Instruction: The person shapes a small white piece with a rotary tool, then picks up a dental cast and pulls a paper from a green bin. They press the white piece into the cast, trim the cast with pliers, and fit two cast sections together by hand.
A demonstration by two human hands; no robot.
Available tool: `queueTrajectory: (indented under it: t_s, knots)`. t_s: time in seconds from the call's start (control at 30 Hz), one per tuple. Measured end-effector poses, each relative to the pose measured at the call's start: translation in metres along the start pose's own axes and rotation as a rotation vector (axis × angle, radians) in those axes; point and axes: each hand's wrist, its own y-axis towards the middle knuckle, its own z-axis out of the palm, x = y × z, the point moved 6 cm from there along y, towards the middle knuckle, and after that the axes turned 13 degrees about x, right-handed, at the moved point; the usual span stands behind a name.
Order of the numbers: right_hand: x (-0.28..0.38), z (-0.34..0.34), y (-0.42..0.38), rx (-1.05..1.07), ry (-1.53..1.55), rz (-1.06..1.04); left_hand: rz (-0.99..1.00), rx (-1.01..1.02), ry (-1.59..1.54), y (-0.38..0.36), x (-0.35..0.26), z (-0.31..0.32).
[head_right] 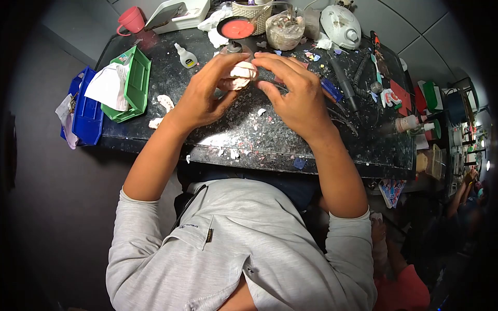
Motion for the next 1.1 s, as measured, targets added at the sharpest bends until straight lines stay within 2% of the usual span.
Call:
queueTrajectory:
  t_s: [0.03,0.2,0.47,0.67,0.73,0.77,0.83,0.9,1.0,1.03,1.07,1.1]
  knots:
    - [0.0,0.002,0.0,0.011,-0.03,-0.002,0.059,-0.015,0.09,0.001,-0.004,0.0]
    - [0.003,0.005,0.0,0.033,-0.049,-0.021,0.037,-0.002,0.022,0.001,-0.003,0.004]
    - [-0.011,0.007,-0.003,0.107,0.375,0.101,0.091,0.004,-0.004,0.002,-0.016,-0.003]
    - [-0.009,0.003,-0.002,0.016,0.598,-0.045,-0.069,-0.029,-0.219,-0.001,0.001,-0.002]
    - [-0.005,0.003,-0.003,-0.023,0.614,-0.072,-0.059,-0.218,-0.468,-0.003,0.007,-0.005]
    - [-0.002,0.001,-0.003,-0.062,0.63,-0.098,-0.06,-0.218,-0.468,-0.002,0.007,-0.003]
    - [0.0,0.002,-0.002,-0.072,0.587,-0.119,-0.111,-0.241,-0.774,-0.003,0.014,0.002]
    - [0.002,0.001,-0.001,-0.083,0.543,-0.14,-0.111,-0.247,-0.799,-0.003,0.011,0.001]
    - [0.001,0.004,0.0,-0.034,0.642,-0.154,-0.065,-0.277,-0.818,-0.001,0.008,-0.003]
    - [-0.004,0.009,0.0,-0.022,0.747,-0.133,-0.02,-0.304,-0.81,0.0,0.005,-0.006]
    - [-0.008,0.013,0.001,-0.009,0.852,-0.111,-0.013,-0.238,-0.781,0.0,0.003,-0.005]
    - [-0.008,0.015,0.0,-0.011,0.852,-0.11,-0.013,-0.236,-0.782,0.0,0.001,-0.002]
